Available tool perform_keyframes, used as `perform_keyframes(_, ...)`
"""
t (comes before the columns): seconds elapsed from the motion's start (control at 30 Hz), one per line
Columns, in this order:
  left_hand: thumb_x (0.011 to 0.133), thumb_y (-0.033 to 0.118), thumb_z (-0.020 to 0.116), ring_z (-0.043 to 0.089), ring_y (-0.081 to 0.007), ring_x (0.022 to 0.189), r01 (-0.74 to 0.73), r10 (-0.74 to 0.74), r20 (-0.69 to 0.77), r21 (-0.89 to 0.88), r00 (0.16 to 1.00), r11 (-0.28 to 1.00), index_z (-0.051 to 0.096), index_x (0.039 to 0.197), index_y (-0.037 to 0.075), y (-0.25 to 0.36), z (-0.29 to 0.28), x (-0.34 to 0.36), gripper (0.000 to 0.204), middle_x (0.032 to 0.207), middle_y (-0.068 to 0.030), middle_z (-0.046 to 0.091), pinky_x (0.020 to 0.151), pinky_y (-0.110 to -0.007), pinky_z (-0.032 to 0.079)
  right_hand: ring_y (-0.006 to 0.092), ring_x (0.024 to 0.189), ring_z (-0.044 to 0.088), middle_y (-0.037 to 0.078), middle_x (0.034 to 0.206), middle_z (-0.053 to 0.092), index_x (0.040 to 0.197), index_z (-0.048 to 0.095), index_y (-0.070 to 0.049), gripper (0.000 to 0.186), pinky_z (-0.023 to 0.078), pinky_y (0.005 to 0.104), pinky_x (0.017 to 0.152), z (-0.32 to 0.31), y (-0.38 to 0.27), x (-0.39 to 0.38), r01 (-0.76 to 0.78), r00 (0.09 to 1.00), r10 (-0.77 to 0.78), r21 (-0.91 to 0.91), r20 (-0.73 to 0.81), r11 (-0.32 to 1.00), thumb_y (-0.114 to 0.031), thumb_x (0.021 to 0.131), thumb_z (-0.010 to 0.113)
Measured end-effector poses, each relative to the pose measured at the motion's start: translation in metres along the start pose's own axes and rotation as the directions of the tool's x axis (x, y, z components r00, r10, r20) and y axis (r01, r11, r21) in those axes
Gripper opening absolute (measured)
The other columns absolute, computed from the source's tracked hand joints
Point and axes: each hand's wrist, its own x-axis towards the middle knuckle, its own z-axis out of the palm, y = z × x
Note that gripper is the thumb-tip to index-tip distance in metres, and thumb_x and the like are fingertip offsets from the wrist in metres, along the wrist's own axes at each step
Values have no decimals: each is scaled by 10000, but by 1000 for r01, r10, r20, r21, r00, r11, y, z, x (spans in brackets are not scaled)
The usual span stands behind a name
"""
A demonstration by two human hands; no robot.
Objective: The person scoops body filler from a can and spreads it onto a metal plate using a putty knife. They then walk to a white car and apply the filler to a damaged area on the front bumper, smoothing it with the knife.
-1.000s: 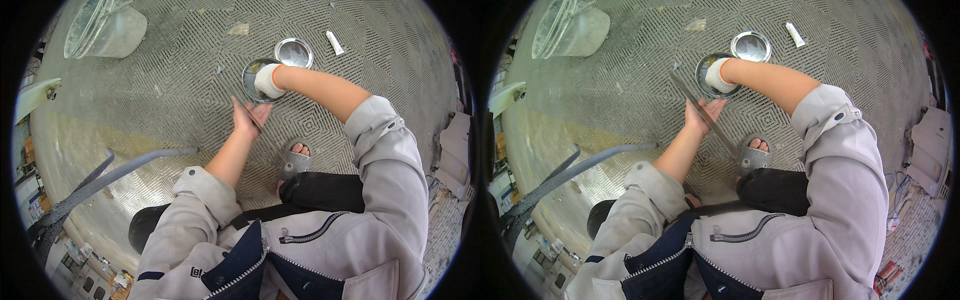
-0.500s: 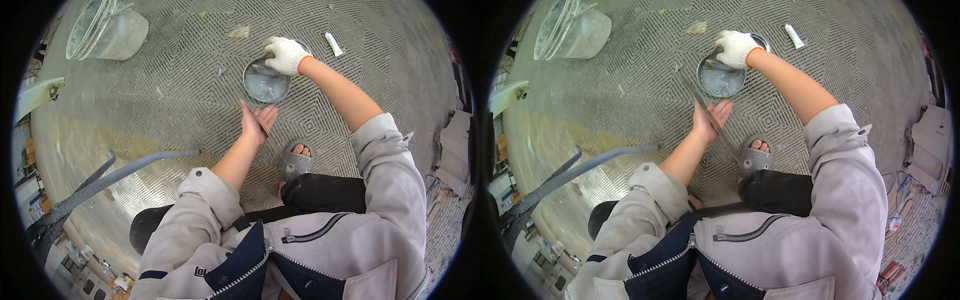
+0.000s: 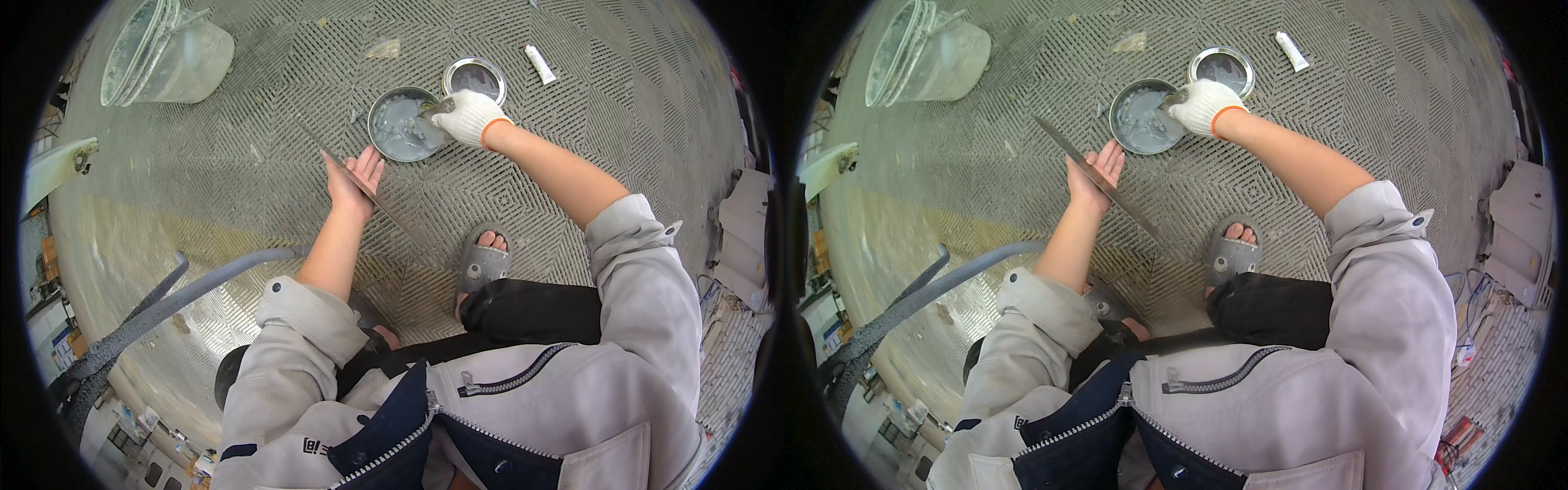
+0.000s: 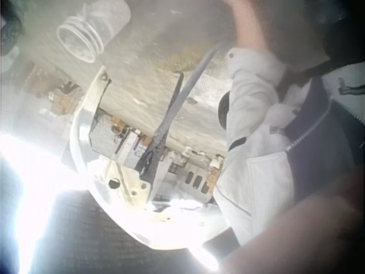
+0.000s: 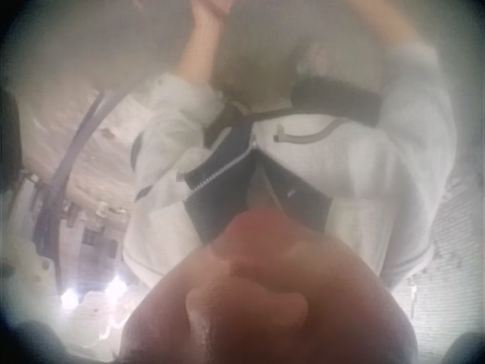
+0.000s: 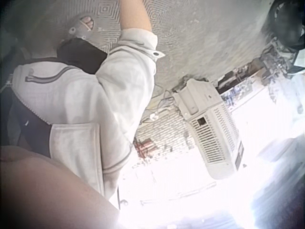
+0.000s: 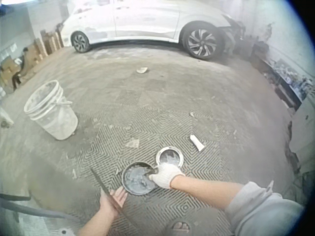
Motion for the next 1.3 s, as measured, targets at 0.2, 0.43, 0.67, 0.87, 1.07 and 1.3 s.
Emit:
perform_keyframes(0.2,1124,734,317,475,-482,1527,117,-117,2,12,993,993,415,860,107,-25,-5,-13,687,1684,-345,410,1232,-521,477,435,1063,774,281,1107,791,1116,832,-54,375,618,506,960,9,-35,26,187,970,-219,-240,-111,952,-307,949,611)
perform_keyframes(0.43,1105,762,356,444,-492,1543,142,-146,-31,-98,989,985,397,1369,-31,-32,4,-16,837,1728,-325,336,1266,-513,443,413,935,803,227,1026,817,1031,846,-39,237,644,511,815,34,-52,78,428,894,-434,-499,111,754,-137,884,687)
perform_keyframes(0.67,1091,772,383,399,-487,1575,125,-129,-36,-88,991,988,58,1708,-54,-27,12,-8,1081,1738,-359,274,1294,-523,405,398,1036,781,191,1124,811,1180,823,-113,316,622,502,897,31,-56,93,543,839,-407,-519,360,660,-151,910,662)
perform_keyframes(0.87,1078,794,385,414,-462,1573,132,-135,-70,-51,988,990,20,1723,-54,-25,20,-8,1127,1742,-335,288,1292,-511,411,423,1045,767,205,1103,809,1151,830,-93,301,610,508,898,26,-74,101,627,775,-429,-481,464,613,-162,901,678)
perform_keyframes(1.07,1116,747,334,442,-506,1538,84,-82,-150,11,985,996,426,1380,-43,-28,27,-10,838,1706,-365,344,1295,-528,404,417,1085,759,199,1148,807,1162,830,-90,319,602,505,932,32,-73,89,691,711,-452,-419,538,589,-171,883,699)
perform_keyframes(1.3,1101,788,238,602,-464,1414,151,-131,-132,157,983,976,123,1721,7,-15,26,-19,1004,1633,-315,494,1220,-486,470,435,1052,763,244,1137,794,1223,811,-86,376,612,483,944,1,-40,72,539,823,-455,-215,341,814,-227,911,658)
